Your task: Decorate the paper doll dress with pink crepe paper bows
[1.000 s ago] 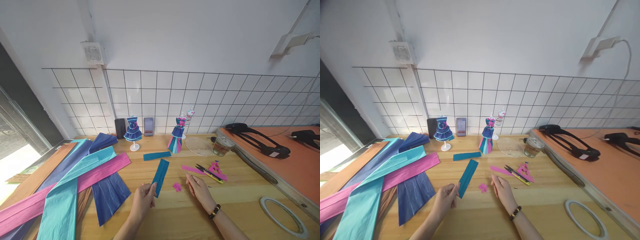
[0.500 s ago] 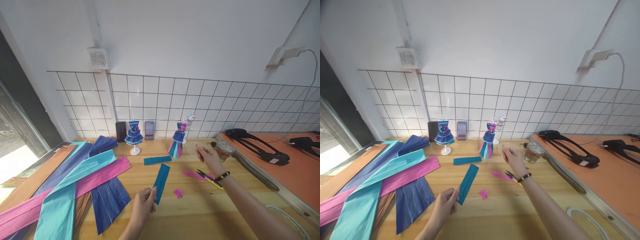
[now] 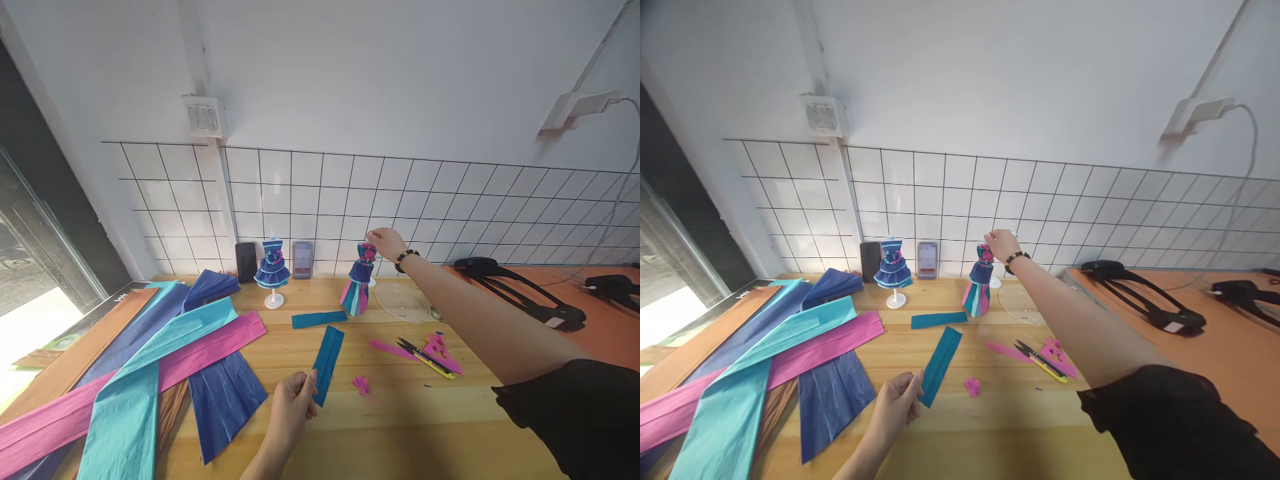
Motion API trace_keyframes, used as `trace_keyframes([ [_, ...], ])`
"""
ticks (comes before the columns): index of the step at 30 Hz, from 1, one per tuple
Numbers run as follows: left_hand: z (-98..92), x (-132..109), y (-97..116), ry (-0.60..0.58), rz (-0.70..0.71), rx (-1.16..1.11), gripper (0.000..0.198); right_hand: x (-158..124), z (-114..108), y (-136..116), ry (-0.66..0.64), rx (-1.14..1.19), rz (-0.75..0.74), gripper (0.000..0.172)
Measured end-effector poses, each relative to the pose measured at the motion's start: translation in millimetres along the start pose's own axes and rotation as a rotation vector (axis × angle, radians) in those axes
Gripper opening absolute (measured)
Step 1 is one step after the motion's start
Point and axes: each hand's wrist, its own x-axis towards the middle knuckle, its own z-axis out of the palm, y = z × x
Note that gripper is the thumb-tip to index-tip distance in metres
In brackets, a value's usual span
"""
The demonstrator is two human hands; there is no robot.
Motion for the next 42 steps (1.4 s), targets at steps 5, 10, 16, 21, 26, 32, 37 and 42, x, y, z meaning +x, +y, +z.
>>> trace_keyframes([
  [5,-1.4,0,1,-0.01,0.003,-0.005,0.046,-5,-9,-7,-0.066,-0.042,0.007,0.028],
  [10,-0.5,1,0,0.027,0.002,-0.035,0.044,-13,-35,-12,-0.072,-0.012,-0.037,0.033],
  [16,-3.7,5,-5,0.041,0.026,0.051,0.043,-38,-62,-23,-0.13,0.054,-0.09,0.03],
  [21,-10.2,6,-6,0.194,0.341,0.607,0.027,-64,-77,-32,-0.195,0.11,-0.129,0.029],
  [26,-6.8,5,-2,0.174,0.29,0.951,0.016,-80,-91,-39,-0.206,0.163,-0.204,0.027],
  [32,-17.8,8,3,0.214,0.28,0.948,0.017,-89,-94,-49,-0.195,0.204,-0.231,0.028],
  [37,-47.2,13,10,0.412,0.221,0.974,0.019,-94,-86,-56,-0.213,0.211,-0.255,0.028],
  [42,-60.7,12,17,0.565,0.12,1.035,0.021,-98,-74,-61,-0.239,0.224,-0.305,0.025],
])
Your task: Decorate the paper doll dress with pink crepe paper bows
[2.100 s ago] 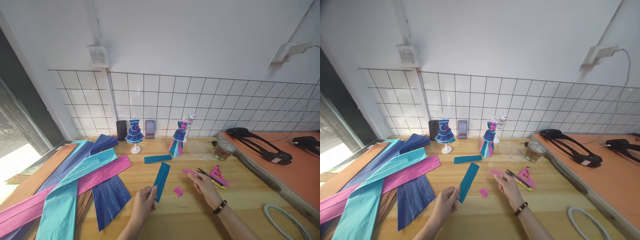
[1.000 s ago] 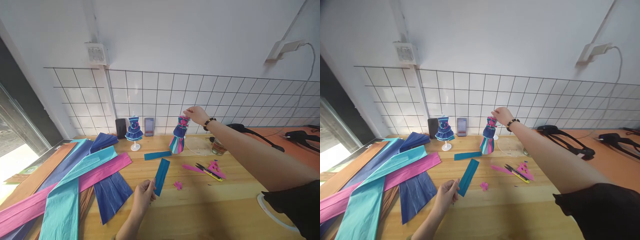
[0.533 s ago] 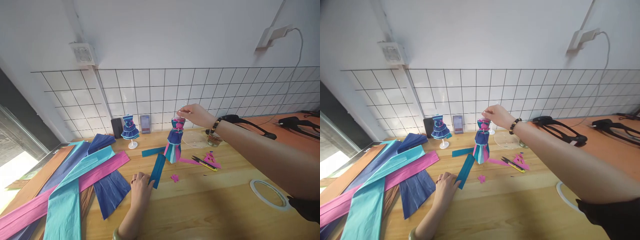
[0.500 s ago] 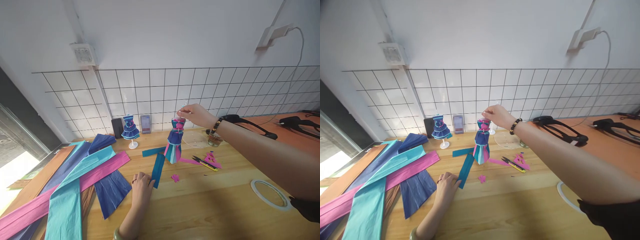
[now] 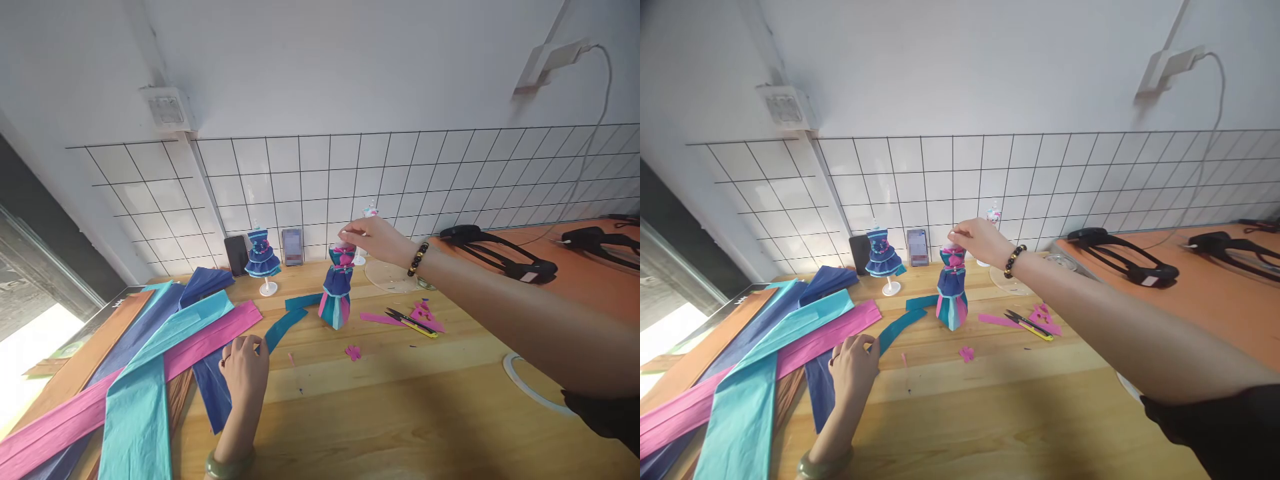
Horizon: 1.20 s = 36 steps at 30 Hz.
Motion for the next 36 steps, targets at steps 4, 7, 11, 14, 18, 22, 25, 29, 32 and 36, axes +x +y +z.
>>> trace_keyframes([
  [4,-2.2,1,-2,0.018,-0.069,0.063,0.022,-1,10,-2,-0.029,0.025,-0.027,0.026],
  [7,-1.1,2,-3,0.06,-0.079,0.069,0.027,-2,15,-3,-0.047,0.055,-0.042,0.026],
  [11,0.9,0,1,0.115,-0.025,0.066,0.033,-3,21,-3,-0.049,0.06,-0.054,0.025],
  [14,2.7,-2,4,0.116,0.034,0.031,0.034,-3,25,-3,-0.046,0.072,-0.056,0.024],
  [18,6.8,-2,5,0.112,0.076,-0.054,0.036,-3,28,-5,-0.039,0.086,-0.055,0.022],
  [22,12.3,-1,4,0.103,0.107,-0.129,0.036,-4,28,-6,-0.023,0.101,-0.009,0.035],
  [25,15.4,0,2,0.084,0.124,-0.16,0.037,-5,27,-4,-0.041,0.107,0.02,0.038],
  [29,16.7,0,1,0.057,0.108,-0.189,0.04,-10,22,-1,-0.057,0.134,0.026,0.04],
  [32,17.0,0,1,0.045,0.103,-0.198,0.041,-18,13,2,-0.054,0.167,0.035,0.045],
  [36,17.7,1,0,0.061,0.108,-0.226,0.04,-40,-8,21,0.047,0.175,0.098,0.041],
])
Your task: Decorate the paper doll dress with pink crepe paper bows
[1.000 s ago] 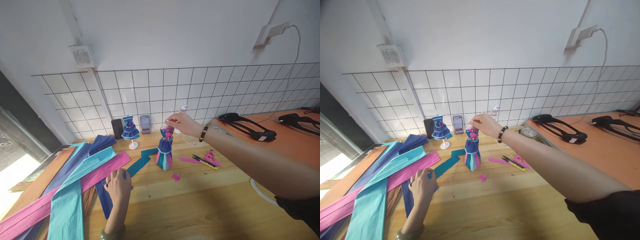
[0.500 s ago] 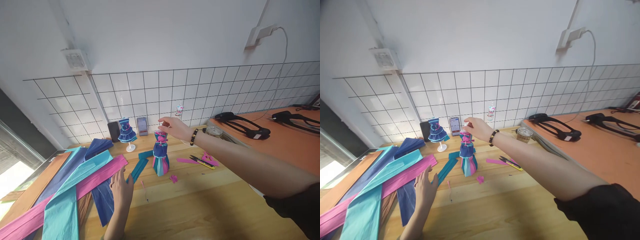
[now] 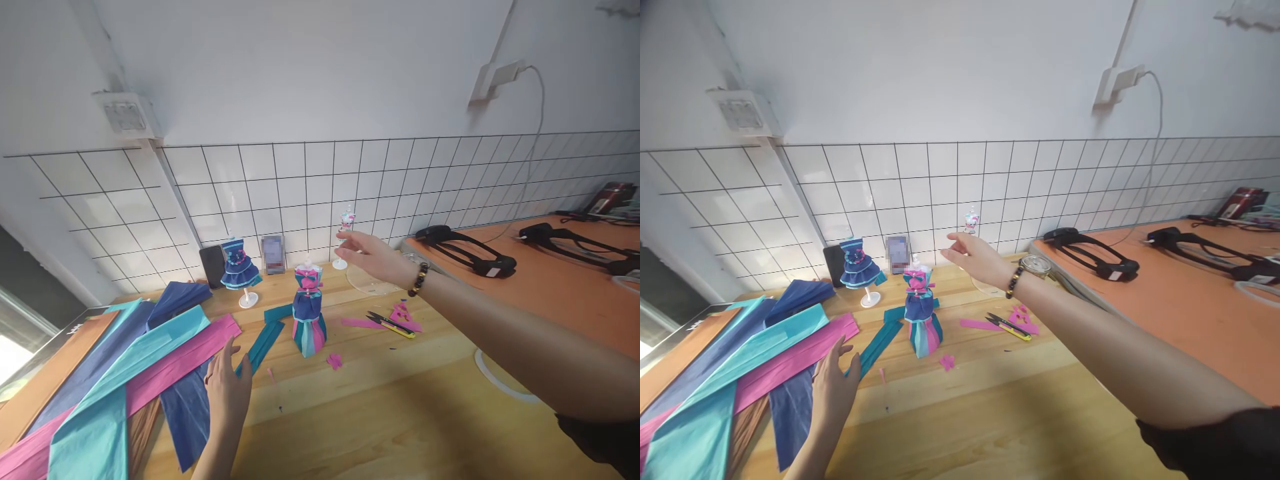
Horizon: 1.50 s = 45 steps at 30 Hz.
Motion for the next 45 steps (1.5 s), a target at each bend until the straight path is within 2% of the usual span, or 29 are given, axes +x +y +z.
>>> trace_keyframes([
  [4,0.6,0,0,0.014,-0.017,-0.031,0.039,-34,-30,41,0.079,0.042,0.177,0.032],
  [7,1.5,-1,1,0.0,-0.023,-0.046,0.039,-69,-46,77,0.109,-0.025,0.29,0.038],
  [10,2.5,-1,0,-0.035,-0.031,-0.032,0.037,-109,-51,108,0.175,-0.07,0.414,0.044],
  [14,3.2,-1,-1,-0.045,-0.036,-0.005,0.035,-162,-43,138,0.203,-0.096,0.568,0.051],
  [19,3.5,0,-1,-0.032,-0.044,0.037,0.031,-220,-29,168,0.231,-0.183,0.596,0.042],
  [23,4.1,0,1,-0.013,-0.024,0.078,0.03,-261,-19,188,0.183,-0.329,0.465,0.026],
  [26,4.9,-3,7,0.002,-0.009,0.104,0.028,-285,-12,201,0.213,-0.519,0.461,0.032],
  [29,5.9,-6,12,0.011,0.02,0.131,0.027,-299,-8,209,0.189,-0.57,0.474,0.03],
  [33,6.9,-7,15,0.066,0.115,0.157,0.027,-302,-5,204,0.192,-0.556,0.47,0.028],
  [36,8.0,-9,20,0.162,0.212,0.125,0.025,-296,2,181,0.229,-0.487,0.41,0.023],
  [38,9.2,-16,32,0.187,0.312,0.054,0.022,-289,11,158,0.259,-0.434,0.341,0.017],
  [40,10.6,-33,54,0.101,0.461,-0.071,0.017,-282,25,131,0.261,-0.383,0.24,0.012],
  [41,11.2,-45,68,0.017,0.535,-0.137,0.015,-278,32,118,0.27,-0.358,0.184,0.012],
  [43,12.1,-74,100,-0.261,0.629,-0.217,0.016,-271,47,93,0.293,-0.305,0.051,0.011],
  [45,12.5,-103,131,-0.453,0.6,-0.242,0.017,-265,61,73,0.279,-0.276,-0.034,0.009],
])
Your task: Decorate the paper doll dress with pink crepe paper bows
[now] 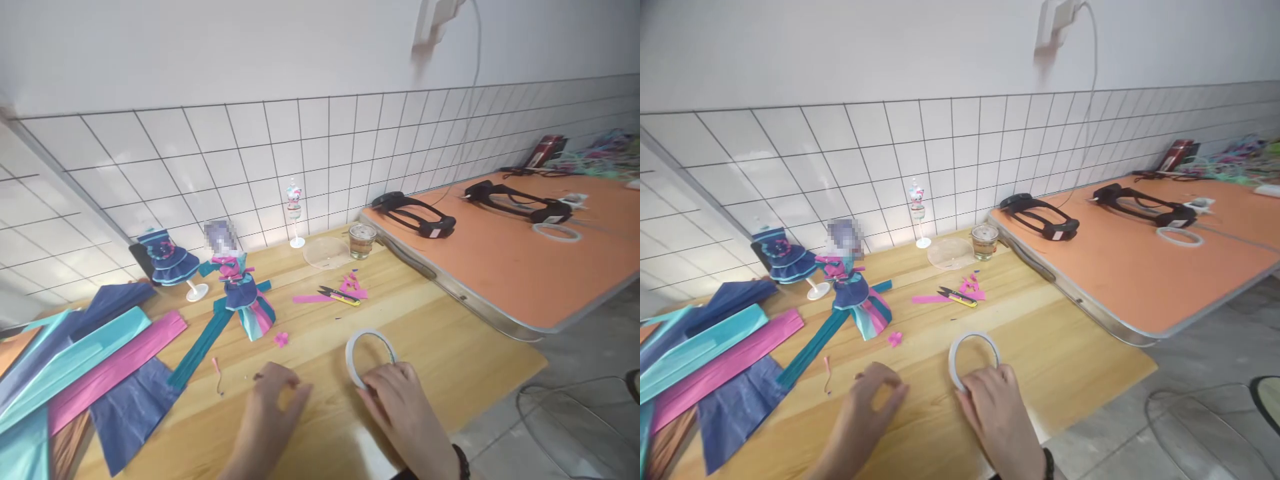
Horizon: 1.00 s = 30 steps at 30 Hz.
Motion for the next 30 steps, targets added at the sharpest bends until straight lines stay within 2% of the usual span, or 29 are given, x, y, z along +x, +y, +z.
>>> trace_keyframes([
  [2,13.0,-2,29,-0.084,-0.074,-0.016,0.018,2,8,-16,-0.008,0.022,-0.05,0.011],
  [5,22.3,-3,49,-0.129,-0.14,0.008,0.025,3,18,-28,-0.011,0.017,-0.115,0.015],
  [9,24.6,-1,48,-0.138,-0.071,0.104,0.026,2,24,-30,-0.052,-0.022,-0.133,0.019],
  [12,26.3,0,43,-0.147,-0.052,0.08,0.029,3,24,-29,-0.07,-0.013,-0.099,0.019],
  [17,26.9,-4,37,-0.14,-0.19,-0.108,0.03,5,14,-21,-0.086,0.055,0.009,0.013],
  [21,27.0,-3,39,-0.237,-0.224,-0.216,0.028,5,6,-5,-0.051,0.066,0.082,0.008],
  [24,33.1,2,49,-0.325,-0.155,-0.263,0.022,3,-1,12,-0.016,0.131,0.228,0.011],
  [27,47.9,8,68,-0.37,-0.028,-0.23,0.021,5,-12,26,0.078,0.268,0.487,0.016],
  [28,54.8,10,76,-0.38,0.021,-0.202,0.021,7,-18,30,0.108,0.337,0.577,0.019],
  [30,70.4,9,93,-0.416,0.205,-0.097,0.023,12,-30,34,0.155,0.492,0.719,0.022],
])
